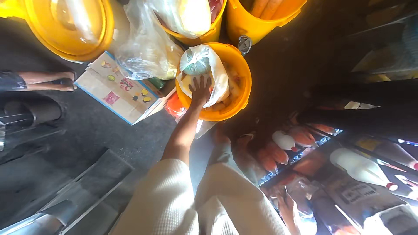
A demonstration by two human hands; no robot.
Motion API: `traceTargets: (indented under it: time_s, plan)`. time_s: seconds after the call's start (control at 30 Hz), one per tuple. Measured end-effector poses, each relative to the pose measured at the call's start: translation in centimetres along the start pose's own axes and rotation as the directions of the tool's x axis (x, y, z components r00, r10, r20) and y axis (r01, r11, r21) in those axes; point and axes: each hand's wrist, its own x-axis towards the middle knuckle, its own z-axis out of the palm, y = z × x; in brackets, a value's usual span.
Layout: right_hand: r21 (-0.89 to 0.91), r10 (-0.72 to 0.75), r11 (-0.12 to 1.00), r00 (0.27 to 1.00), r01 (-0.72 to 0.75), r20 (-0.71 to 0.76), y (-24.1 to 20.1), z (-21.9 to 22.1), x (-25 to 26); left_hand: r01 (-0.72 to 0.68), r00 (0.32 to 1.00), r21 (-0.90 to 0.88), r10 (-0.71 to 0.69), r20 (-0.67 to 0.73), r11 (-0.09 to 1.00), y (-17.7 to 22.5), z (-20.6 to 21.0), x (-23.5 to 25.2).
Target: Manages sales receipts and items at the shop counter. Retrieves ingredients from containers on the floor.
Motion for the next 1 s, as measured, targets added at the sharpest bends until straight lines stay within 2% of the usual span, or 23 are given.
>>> traceTargets:
  time_s: [0.2,0.33,0.4,0.47,0.57,0.6,0.63,0.67,0.7,0.73,0.77,0.8,0.83,0.87,0.93,1.0]
  plan:
    - [-0.05,-0.055,0.997,0.998,0.057,0.042,-1.5,-0.1,0.4,0.151,0.988,-0.14,-0.155,-0.014,0.979,2.6,-0.9,3.0]
    - [-0.062,-0.081,0.995,0.997,0.082,0.019,-1.9,-1.1,0.5,0.127,0.99,-0.197,-0.136,-0.031,0.972,2.7,-1.5,2.1]
    - [-0.04,-0.083,0.996,0.997,0.082,-0.007,-2.0,-1.7,0.3,0.071,0.991,-0.303,-0.101,-0.083,0.95,2.5,-3.3,-1.3]
    - [0.018,-0.074,0.997,0.997,0.075,-0.037,-1.5,-2.0,0.4,0.041,0.971,-0.421,-0.136,-0.198,0.906,2.3,-4.8,-6.5]
    - [0.084,-0.101,0.99,0.988,0.111,-0.116,-0.8,-2.0,0.7,0.029,0.932,-0.493,-0.202,-0.302,0.87,3.1,-3.8,-15.6]
    - [0.116,-0.117,0.984,0.984,0.132,-0.134,-1.0,-2.0,0.9,0.008,0.942,-0.493,-0.171,-0.287,0.87,4.2,-3.2,-18.1]
    - [0.148,-0.133,0.977,0.981,0.153,-0.138,-1.5,-2.0,1.1,-0.049,0.968,-0.476,-0.075,-0.238,0.878,6.0,-2.8,-20.6]
    - [0.179,-0.148,0.969,0.979,0.173,-0.143,-2.1,-2.1,0.8,-0.152,0.983,-0.454,0.088,-0.16,0.878,8.6,-2.6,-22.9]
    - [0.217,-0.153,0.959,0.977,0.183,-0.146,-2.7,-2.5,0.1,-0.279,0.955,-0.44,0.293,-0.036,0.854,11.6,-2.5,-25.0]
    - [0.249,-0.159,0.949,0.974,0.196,-0.16,-3.2,-3.3,-0.6,-0.416,0.856,-0.436,0.505,0.108,0.798,15.1,-2.6,-26.6]
    - [0.275,-0.163,0.936,0.965,0.218,-0.207,-3.6,-4.4,-1.0,-0.544,0.702,-0.443,0.676,0.225,0.713,18.6,-2.6,-27.5]
    - [0.305,-0.184,0.914,0.942,0.269,-0.279,-3.5,-5.9,-1.4,-0.625,0.533,-0.469,0.78,0.328,0.624,22.3,-2.5,-28.2]
    - [0.341,-0.209,0.876,0.906,0.341,-0.369,-2.5,-7.3,-2.1,-0.661,0.392,-0.497,0.824,0.41,0.562,25.7,-2.2,-29.1]
    - [0.378,-0.214,0.833,0.866,0.404,-0.452,-1.2,-8.3,-3.2,-0.679,0.288,-0.524,0.843,0.454,0.514,28.5,-2.1,-30.1]
    - [0.44,-0.146,0.779,0.811,0.448,-0.567,1.6,-8.9,-5.9,-0.663,0.17,-0.62,0.89,0.422,0.421,33.8,-2.2,-32.4]
    - [0.414,-0.096,0.801,0.776,0.432,-0.624,4.8,-9.6,-8.3,-0.603,0.08,-0.748,0.953,0.291,0.279,40.8,-2.1,-36.1]
